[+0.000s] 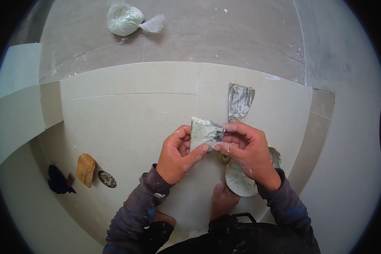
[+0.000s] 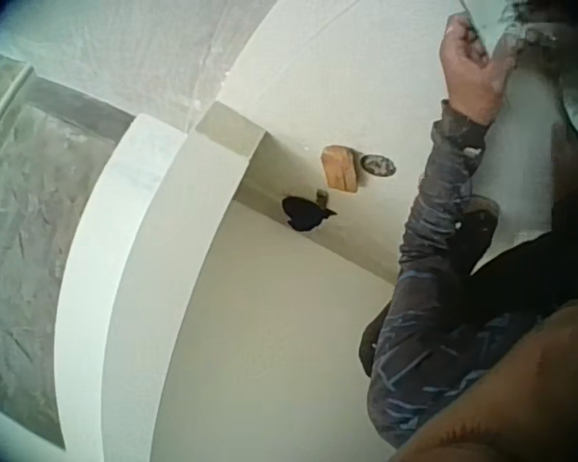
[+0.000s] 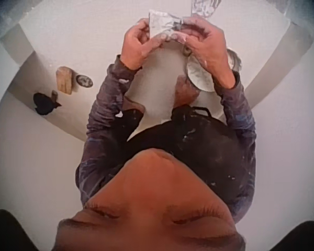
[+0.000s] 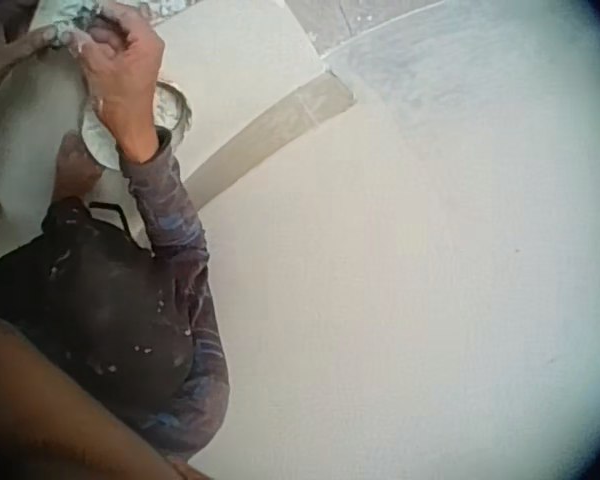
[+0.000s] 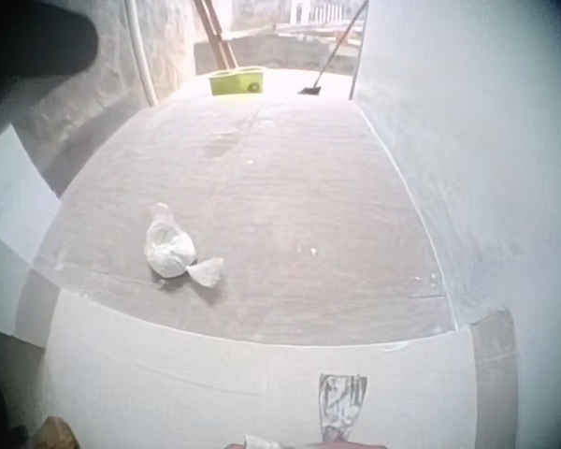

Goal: The person wipes the tile floor with a sponge, sands the tile edges with sandpaper, and applies grout into the seams using a putty knife and an applicator.

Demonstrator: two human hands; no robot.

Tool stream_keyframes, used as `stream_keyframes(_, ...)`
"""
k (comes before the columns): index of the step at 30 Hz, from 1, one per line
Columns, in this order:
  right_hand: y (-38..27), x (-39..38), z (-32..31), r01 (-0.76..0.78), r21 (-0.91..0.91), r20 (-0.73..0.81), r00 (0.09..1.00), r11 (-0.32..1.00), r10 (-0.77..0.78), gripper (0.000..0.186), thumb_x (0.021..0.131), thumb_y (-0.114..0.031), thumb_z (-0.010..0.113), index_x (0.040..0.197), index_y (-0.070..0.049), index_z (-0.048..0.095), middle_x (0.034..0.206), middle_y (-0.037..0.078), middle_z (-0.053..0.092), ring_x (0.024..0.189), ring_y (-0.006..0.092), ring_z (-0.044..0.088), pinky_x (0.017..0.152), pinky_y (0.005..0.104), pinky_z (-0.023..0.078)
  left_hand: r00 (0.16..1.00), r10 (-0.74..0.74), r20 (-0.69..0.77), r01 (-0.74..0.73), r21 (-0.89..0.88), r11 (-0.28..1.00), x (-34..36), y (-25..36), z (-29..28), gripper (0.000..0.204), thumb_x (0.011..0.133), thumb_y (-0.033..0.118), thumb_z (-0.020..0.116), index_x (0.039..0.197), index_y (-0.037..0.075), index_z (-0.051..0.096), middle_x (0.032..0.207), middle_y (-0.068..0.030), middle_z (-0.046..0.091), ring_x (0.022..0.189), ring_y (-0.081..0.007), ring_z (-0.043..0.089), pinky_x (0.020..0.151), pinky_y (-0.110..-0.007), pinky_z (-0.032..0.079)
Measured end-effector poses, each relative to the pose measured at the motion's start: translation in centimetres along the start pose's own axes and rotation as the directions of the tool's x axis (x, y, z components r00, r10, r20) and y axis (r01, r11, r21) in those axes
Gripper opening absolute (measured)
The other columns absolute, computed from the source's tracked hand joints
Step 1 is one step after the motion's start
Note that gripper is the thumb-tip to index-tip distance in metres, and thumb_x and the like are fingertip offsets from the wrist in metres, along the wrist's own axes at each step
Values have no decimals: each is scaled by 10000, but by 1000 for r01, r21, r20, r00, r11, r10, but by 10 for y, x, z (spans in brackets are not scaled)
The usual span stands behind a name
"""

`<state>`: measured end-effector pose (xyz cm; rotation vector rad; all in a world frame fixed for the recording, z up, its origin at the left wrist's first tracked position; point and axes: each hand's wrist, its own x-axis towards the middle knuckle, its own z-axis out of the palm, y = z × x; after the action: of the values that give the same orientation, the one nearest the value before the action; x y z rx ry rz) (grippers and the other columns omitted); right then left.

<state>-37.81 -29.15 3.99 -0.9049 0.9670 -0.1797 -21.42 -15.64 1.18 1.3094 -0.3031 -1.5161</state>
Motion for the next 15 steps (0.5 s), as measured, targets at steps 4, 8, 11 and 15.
stream_keyframes(4, 5, 3, -6, 85, -789, -128, 946, 608, -298, 619, 834, -218, 880, 1294, 44, 559, 1064, 175, 697, 946, 287, 709, 808, 379, 578, 946, 206, -250, -198, 55, 979, 11, 12, -53, 405, 982, 110, 675, 1332, -46, 542, 1156, -86, 652, 942, -125, 616, 823, -290, 536)
stream_keyframes(8, 29, 9, -6, -114, -921, -215, 946, 373, -241, 748, 788, -244, 898, 1345, 12, 469, 1052, 200, 663, 888, 344, 690, 778, 425, 576, 733, 399, -551, -467, 18, 884, 39, 34, -105, 376, 988, 134, 641, 1319, -15, 543, 1115, -93, 629, 899, -162, 575, 784, -330, 486)
stream_keyframes(11, 21, 12, 2, -163, -828, -309, 931, 537, -193, 743, 816, -156, 851, 1393, 17, 416, 1084, 181, 641, 880, 283, 685, 775, 383, 578, 602, 504, -620, -562, 120, 819, 53, 34, -152, 419, 982, 132, 634, 1348, -34, 514, 1133, -101, 633, 892, -167, 575, 786, -319, 494)
stream_keyframes(15, 23, 14, -15, 81, -534, -391, 859, 842, -331, 756, 859, -4, 712, 1490, 20, 297, 1107, 125, 577, 911, 166, 620, 795, 297, 554, 272, 657, -703, -514, 471, 717, 59, 24, -177, 507, 966, 126, 644, 1409, -37, 458, 1189, -138, 632, 927, -187, 602, 801, -314, 517)
